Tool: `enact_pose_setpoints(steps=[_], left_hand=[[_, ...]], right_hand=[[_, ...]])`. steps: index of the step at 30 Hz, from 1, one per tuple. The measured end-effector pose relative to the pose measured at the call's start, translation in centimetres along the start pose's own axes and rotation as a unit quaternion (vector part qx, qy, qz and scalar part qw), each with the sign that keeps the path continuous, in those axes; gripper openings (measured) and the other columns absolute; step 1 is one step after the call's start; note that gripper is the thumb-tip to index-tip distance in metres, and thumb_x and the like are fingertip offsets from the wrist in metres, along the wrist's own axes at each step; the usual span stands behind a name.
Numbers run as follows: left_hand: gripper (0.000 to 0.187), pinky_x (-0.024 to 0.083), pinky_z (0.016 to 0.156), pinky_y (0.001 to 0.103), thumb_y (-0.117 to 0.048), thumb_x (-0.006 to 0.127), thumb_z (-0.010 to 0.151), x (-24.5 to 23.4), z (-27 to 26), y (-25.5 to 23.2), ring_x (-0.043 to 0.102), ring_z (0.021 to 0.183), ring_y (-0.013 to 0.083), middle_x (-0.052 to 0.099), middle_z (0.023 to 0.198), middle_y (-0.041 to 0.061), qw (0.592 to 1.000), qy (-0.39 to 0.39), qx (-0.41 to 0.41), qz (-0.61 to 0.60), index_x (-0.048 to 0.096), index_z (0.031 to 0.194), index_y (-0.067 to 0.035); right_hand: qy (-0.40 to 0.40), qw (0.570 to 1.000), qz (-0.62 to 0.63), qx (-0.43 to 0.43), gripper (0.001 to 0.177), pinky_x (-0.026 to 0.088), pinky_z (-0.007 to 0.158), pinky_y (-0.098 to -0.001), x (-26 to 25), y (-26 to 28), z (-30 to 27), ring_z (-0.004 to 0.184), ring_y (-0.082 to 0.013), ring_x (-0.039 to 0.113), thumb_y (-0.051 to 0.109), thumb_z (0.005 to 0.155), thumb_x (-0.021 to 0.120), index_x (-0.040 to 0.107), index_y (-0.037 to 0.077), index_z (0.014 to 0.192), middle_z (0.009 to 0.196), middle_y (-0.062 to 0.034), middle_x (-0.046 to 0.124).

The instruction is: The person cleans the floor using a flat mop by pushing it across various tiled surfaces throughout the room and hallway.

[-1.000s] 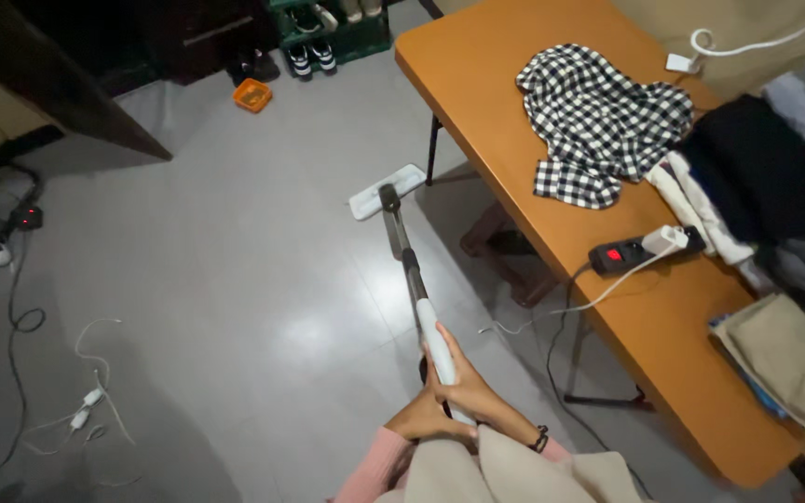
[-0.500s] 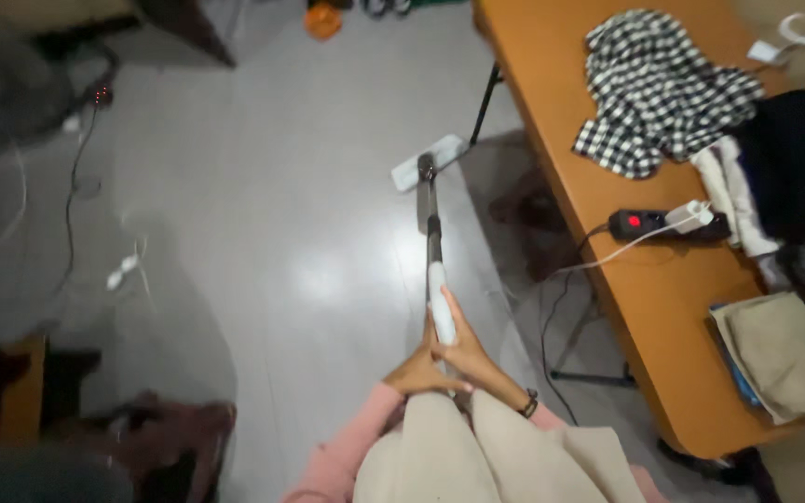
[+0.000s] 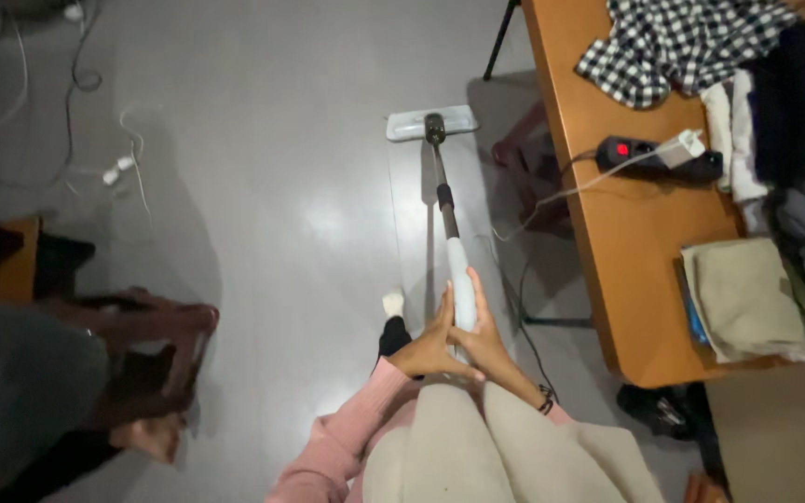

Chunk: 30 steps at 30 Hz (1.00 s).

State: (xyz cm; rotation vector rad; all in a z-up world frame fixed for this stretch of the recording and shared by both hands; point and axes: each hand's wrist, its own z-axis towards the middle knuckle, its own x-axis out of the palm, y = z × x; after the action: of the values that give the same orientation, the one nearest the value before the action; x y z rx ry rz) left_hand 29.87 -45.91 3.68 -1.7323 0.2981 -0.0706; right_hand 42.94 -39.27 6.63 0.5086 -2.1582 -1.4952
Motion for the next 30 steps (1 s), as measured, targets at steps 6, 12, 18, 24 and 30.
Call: enact_pose_setpoints(steps=[6, 12, 18, 24, 30], left_hand=[[0.164, 0.015, 0.127, 0.048, -0.058, 0.093, 0.062, 6.4, -1.8, 0.9, -0.003, 0.16, 0.0516, -0.009, 0.17, 0.04, 0.993, -0.044, 0.01, 0.108, -0.019, 0.16, 0.012], [0.168, 0.025, 0.124, 0.046, -0.067, 0.091, 0.055, 5.1, 0.7, 1.8, 0.018, 0.152, 0.0557, 0.001, 0.162, 0.048, 0.98, -0.019, 0.003, 0.196, -0.014, 0.155, 0.018], [0.167, 0.03, 0.123, 0.044, -0.065, 0.088, 0.053, 1.1, 5.1, 3.4, 0.015, 0.157, 0.0532, 0.005, 0.167, 0.045, 0.978, -0.036, 0.037, 0.203, -0.013, 0.159, 0.016], [0.171, 0.026, 0.126, 0.043, -0.063, 0.09, 0.052, -5.7, 10.3, 1.8, 0.004, 0.157, 0.0509, -0.007, 0.165, 0.042, 0.992, 0.01, -0.014, 0.127, -0.021, 0.158, 0.014], [0.169, 0.014, 0.129, 0.044, -0.062, 0.092, 0.057, -12.6, 15.3, 1.5, -0.007, 0.159, 0.0492, -0.015, 0.168, 0.039, 0.993, 0.028, -0.007, 0.118, -0.021, 0.157, 0.014]], right_hand=[[-0.001, 0.999, -0.032, -0.012, 0.108, 0.046, 0.103, -0.0321, -3.0, -1.4, -4.5, 0.131, -0.0233, 0.052, -0.01, 0.066, 0.059, 0.021, 0.017, 0.163, 0.15, -0.015, 0.045], [-0.031, 0.992, -0.107, -0.054, 0.106, 0.044, 0.107, -0.0333, -3.9, -2.4, -2.8, 0.133, -0.0263, 0.052, -0.008, 0.067, 0.063, 0.023, 0.013, 0.163, 0.149, -0.0159, 0.051], [-0.073, 0.995, 0.032, 0.053, 0.109, 0.051, 0.069, -0.0323, -3.2, -1.0, 2.8, 0.111, -0.0292, 0.059, -0.01, 0.063, 0.056, 0.021, 0.019, 0.162, 0.148, -0.0125, 0.051], [-0.076, 0.995, -0.018, 0.055, 0.109, 0.053, 0.062, -0.0288, -2.4, 3.1, 10.3, 0.093, -0.0275, 0.062, -0.012, 0.062, 0.053, 0.023, 0.022, 0.161, 0.15, -0.0125, 0.047], [-0.074, 0.996, 0.014, 0.052, 0.11, 0.052, 0.063, -0.0308, -1.4, 5.6, 18.0, 0.09, -0.0322, 0.056, -0.009, 0.061, 0.055, 0.024, 0.023, 0.161, 0.145, -0.016, 0.05]])
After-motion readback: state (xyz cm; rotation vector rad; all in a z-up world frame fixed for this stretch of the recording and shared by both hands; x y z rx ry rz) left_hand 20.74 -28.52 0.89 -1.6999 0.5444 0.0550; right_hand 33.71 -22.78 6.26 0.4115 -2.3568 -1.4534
